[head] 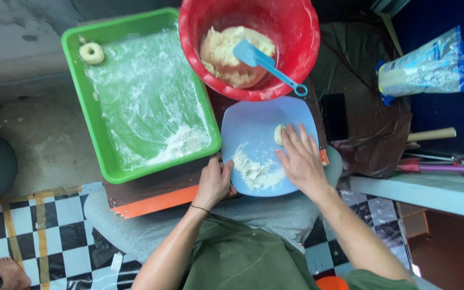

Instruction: The person is manually portioning and shaping dough into small units and arranging them in a floured tray for the next stage of production.

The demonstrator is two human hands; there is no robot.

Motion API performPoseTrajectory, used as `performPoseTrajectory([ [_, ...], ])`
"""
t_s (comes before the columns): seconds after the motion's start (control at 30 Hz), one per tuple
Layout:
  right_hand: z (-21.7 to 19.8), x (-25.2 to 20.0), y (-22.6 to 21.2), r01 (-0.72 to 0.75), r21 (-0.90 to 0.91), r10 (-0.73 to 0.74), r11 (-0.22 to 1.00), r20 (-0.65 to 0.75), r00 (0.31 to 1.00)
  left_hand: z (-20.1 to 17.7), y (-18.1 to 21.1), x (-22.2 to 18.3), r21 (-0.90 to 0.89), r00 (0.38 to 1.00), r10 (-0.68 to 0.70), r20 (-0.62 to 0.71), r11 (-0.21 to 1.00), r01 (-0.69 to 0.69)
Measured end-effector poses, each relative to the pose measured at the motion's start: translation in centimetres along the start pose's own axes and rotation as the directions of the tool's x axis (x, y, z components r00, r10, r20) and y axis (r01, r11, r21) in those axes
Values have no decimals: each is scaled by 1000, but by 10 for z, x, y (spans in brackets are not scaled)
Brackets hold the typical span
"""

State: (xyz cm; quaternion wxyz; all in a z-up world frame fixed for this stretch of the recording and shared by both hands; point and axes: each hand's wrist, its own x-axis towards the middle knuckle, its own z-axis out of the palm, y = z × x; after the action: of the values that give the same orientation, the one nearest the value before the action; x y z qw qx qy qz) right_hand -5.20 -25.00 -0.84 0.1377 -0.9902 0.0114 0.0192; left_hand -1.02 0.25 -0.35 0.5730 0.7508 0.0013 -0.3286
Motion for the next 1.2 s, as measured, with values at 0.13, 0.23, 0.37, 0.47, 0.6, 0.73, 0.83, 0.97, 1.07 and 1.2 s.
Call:
performPoseTrajectory([
  [0.13, -21, 16, 1, 22, -133, -17, 991, 34, 999, 0, -12, 13, 28, 1000, 3, 11, 1000, -3],
  [0.23, -26, 24, -37, -59, -79, 65, 995, 77, 995, -1, 0, 3, 21, 999, -26, 19, 999, 26],
  [0.37, -3, 13, -42, 42, 93, -66, 995, 270, 961, -1, 7, 0, 10, 999, -30, -12, 1000, 30],
  [0.47, 20, 12, 23, 117, 188, -157, 975, 212, 965, 0, -3, 4, 20, 1000, -19, -17, 1000, 19],
  [0.6, 10, 21, 36, 133, 83, -124, 988, -107, 987, 0, -9, 9, 30, 1000, -26, -5, 999, 26],
  [0.73, 6, 30, 18, 95, 146, -87, 985, -60, 994, -1, -7, 8, 18, 1000, -6, -1, 1000, 6],
  [0.83, -1, 37, 19, 105, 193, -61, 976, -218, 974, -1, -8, 7, 26, 1000, -9, 1, 1000, 9],
  [0.97, -13, 41, 4, 240, 254, -40, 937, -603, 797, 0, -6, 6, 29, 1000, -13, -5, 999, 13],
  [1.07, 17, 21, -2, -43, 221, 35, 974, 41, 999, -1, -8, 7, 39, 1000, -30, 6, 999, 29],
  [1.2, -5, 12, 0, 28, 142, -39, 989, 75, 996, -3, 5, 4, 17, 1000, -27, -11, 999, 27],
])
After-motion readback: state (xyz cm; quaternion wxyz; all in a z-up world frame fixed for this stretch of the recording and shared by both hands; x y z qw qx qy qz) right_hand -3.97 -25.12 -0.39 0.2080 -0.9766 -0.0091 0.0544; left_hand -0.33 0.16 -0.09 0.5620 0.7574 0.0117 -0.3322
